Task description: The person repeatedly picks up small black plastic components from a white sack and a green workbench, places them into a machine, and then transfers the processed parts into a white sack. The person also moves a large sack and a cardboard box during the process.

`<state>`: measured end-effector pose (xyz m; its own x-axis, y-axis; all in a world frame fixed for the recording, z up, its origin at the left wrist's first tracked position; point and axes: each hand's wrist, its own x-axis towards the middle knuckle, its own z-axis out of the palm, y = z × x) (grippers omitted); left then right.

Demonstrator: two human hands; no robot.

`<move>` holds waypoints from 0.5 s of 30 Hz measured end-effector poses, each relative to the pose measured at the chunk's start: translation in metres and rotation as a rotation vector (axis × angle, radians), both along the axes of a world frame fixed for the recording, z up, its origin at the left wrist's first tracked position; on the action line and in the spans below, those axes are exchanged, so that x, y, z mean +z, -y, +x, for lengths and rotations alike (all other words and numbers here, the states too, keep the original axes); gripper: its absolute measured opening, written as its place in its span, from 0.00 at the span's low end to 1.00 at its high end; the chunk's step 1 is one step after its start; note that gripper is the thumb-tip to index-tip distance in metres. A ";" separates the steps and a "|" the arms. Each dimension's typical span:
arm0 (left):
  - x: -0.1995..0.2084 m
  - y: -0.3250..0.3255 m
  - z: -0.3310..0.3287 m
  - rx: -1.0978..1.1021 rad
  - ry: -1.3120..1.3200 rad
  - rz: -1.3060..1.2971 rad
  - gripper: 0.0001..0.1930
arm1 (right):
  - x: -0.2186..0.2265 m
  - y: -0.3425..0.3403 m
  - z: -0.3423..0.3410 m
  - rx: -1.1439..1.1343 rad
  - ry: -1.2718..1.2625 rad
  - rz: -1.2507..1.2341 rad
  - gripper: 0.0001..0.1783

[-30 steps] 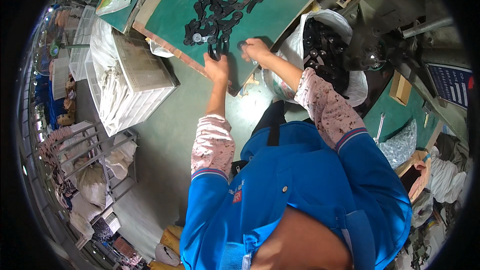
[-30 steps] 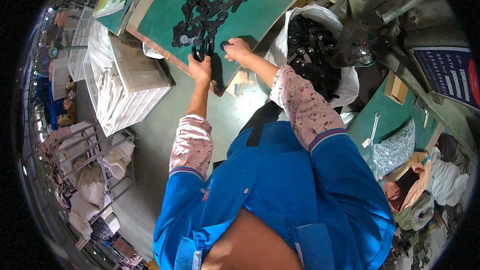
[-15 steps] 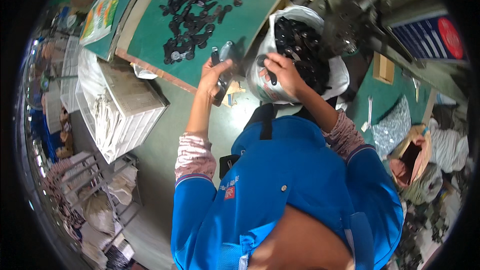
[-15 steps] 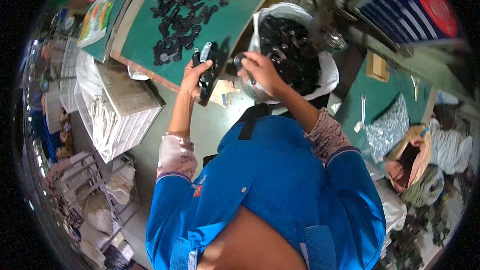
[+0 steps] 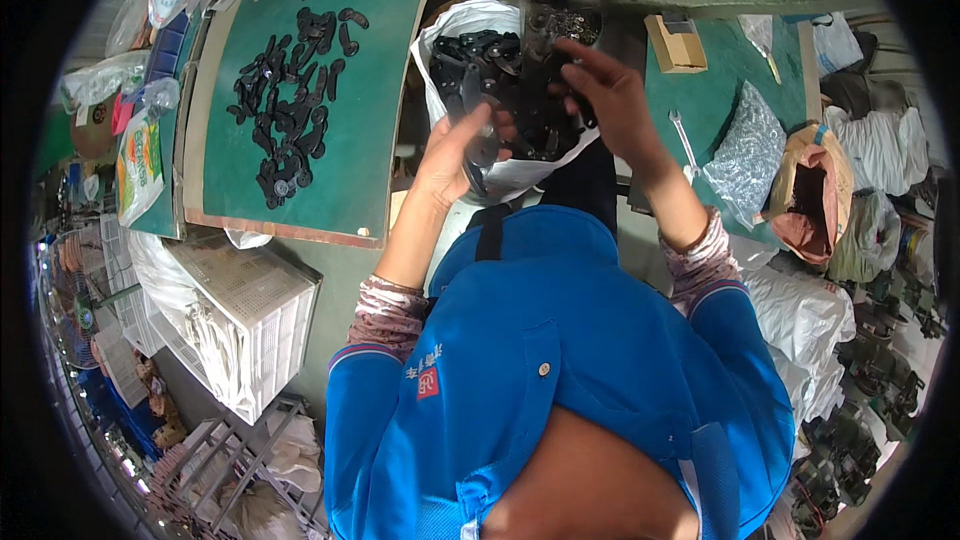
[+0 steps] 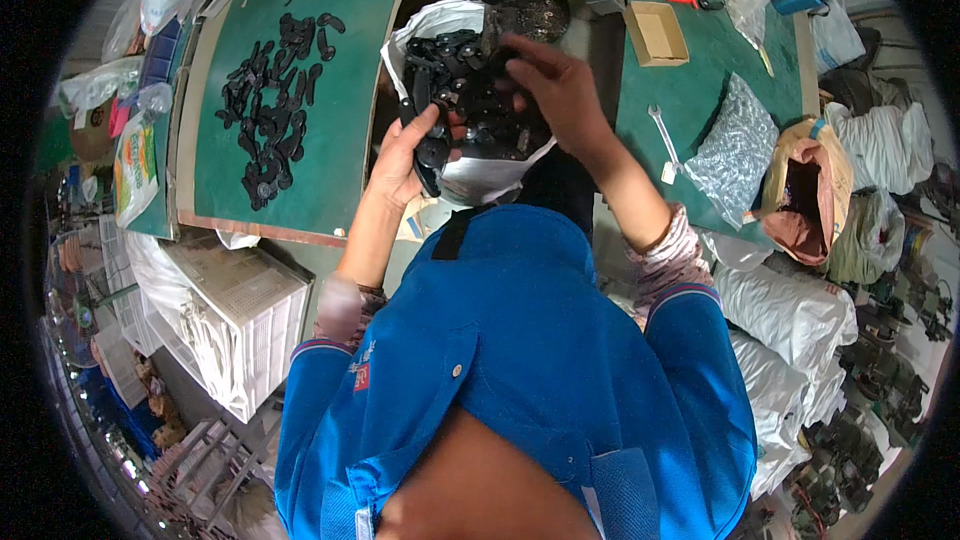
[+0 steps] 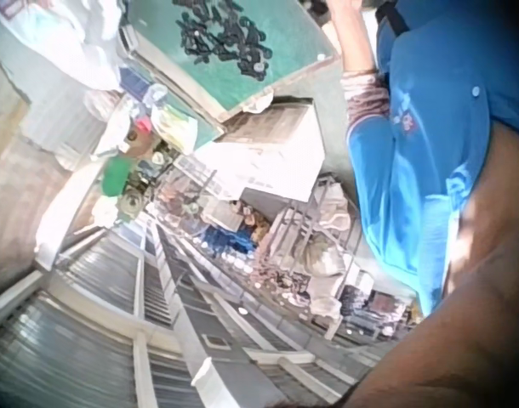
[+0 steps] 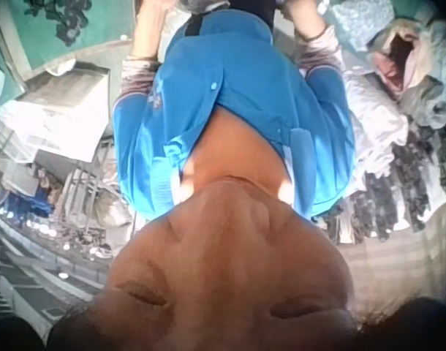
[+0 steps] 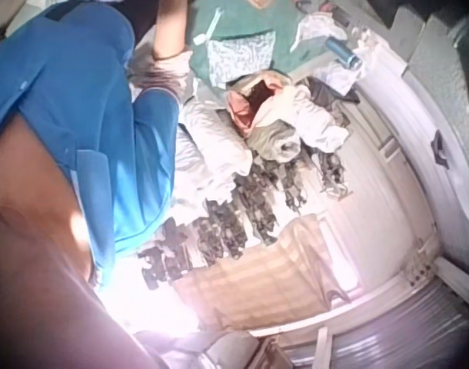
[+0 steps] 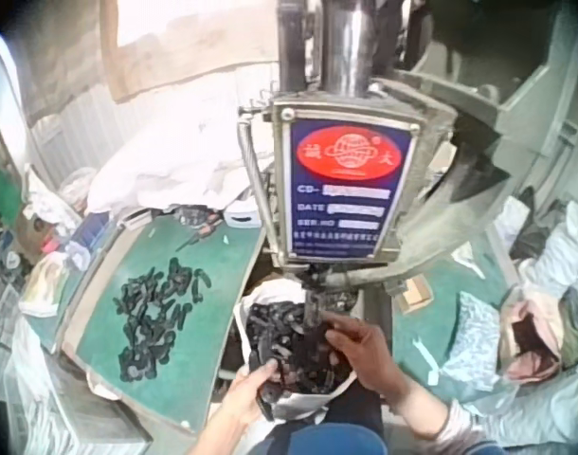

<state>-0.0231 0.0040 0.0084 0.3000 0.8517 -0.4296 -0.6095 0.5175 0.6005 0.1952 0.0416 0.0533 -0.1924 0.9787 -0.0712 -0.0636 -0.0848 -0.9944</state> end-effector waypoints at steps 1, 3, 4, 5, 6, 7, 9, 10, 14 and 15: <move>0.004 -0.002 0.001 0.001 -0.005 0.011 0.13 | 0.007 -0.003 0.003 -0.026 0.011 0.045 0.18; 0.010 -0.004 -0.001 0.003 0.068 0.010 0.14 | 0.013 -0.011 0.004 -0.043 0.021 0.147 0.17; 0.012 -0.005 -0.001 0.006 0.103 0.009 0.14 | 0.016 -0.016 0.004 -0.050 0.026 0.197 0.16; 0.010 -0.005 0.000 0.026 0.125 0.029 0.15 | 0.020 -0.019 0.004 -0.040 0.035 0.178 0.16; 0.009 -0.006 0.001 0.037 0.127 0.040 0.14 | 0.026 -0.024 0.003 -0.012 0.083 0.161 0.17; 0.008 -0.007 0.002 0.048 0.132 0.049 0.13 | 0.031 -0.028 0.002 0.016 0.133 0.142 0.17; 0.011 -0.008 0.005 0.067 0.146 0.065 0.12 | 0.035 -0.036 0.001 0.062 0.235 0.081 0.17; 0.016 -0.007 0.008 0.080 0.155 0.072 0.11 | 0.035 -0.041 0.001 0.084 0.285 0.040 0.16; 0.014 -0.010 0.012 0.091 0.134 0.071 0.08 | 0.016 -0.043 -0.007 0.033 0.157 0.042 0.14; 0.009 -0.010 0.013 0.098 0.124 0.080 0.08 | 0.013 -0.038 -0.005 0.020 0.149 0.012 0.14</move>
